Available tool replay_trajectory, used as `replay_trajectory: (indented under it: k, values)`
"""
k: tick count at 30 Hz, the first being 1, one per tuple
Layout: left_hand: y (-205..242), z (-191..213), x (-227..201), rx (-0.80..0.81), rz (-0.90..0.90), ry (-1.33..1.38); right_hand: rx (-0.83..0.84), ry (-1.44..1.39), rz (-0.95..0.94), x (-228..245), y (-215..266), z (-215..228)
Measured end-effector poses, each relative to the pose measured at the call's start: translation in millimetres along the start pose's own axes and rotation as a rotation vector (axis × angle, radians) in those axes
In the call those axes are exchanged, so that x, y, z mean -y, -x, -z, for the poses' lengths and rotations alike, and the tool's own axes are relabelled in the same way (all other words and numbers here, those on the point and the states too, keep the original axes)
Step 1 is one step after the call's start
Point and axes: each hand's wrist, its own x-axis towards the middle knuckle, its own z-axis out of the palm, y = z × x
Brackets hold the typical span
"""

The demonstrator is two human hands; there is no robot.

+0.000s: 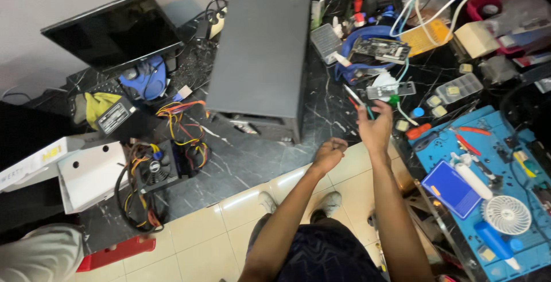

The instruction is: The person places a computer case on a workbench and attempts to secure the side panel. They use a screwdriver to tighten screws on the panel, then remove the panel to reveal the internal components.

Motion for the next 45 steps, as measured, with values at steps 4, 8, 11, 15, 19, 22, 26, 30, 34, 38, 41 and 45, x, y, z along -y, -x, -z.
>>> replay_trajectory:
  k: [4, 8, 11, 15, 19, 22, 26, 30, 34, 38, 41, 45]
  values:
    - [19, 36, 26, 0.148, 0.111, 0.188, 0.245, -0.207, -0.040, 58, 43, -14]
    - [43, 119, 73, 0.528, 0.272, 0.204, 0.358, -0.357, -0.105, 76, 69, -42]
    - [50, 190, 92, 0.575, 0.326, 0.098, 0.327, -0.360, -0.177, 90, 93, -67]
    - [48, 257, 91, 0.316, 0.299, 0.086, 0.071, -0.436, -0.414, 97, 119, -106]
    - [23, 285, 86, 0.053, 0.248, 0.117, 0.117, -0.498, -0.391, 128, 120, -96]
    - [16, 296, 58, -0.171, 0.136, 0.164, 0.074, -0.638, -0.466, 169, 95, -70]
    - [9, 291, 20, -0.255, 0.132, 0.213, 0.301, -0.341, -0.265, 232, 44, -47]
    - [4, 285, -6, -0.235, 0.070, 0.155, 0.420, 0.395, -0.122, 306, 54, -45]
    - [-13, 281, -11, -0.239, -0.014, 0.260, 0.325, 0.433, 0.032, 269, 40, -48]
    - [-29, 277, -10, -0.297, 0.144, 0.287, 0.317, 0.390, -0.003, 248, 29, -34]
    - [-43, 275, -14, -0.308, 0.186, 0.260, 0.290, 0.355, -0.016, 237, 20, -13]
    - [-56, 270, -20, -0.294, 0.211, 0.300, 0.300, 0.384, -0.119, 237, 13, 18]
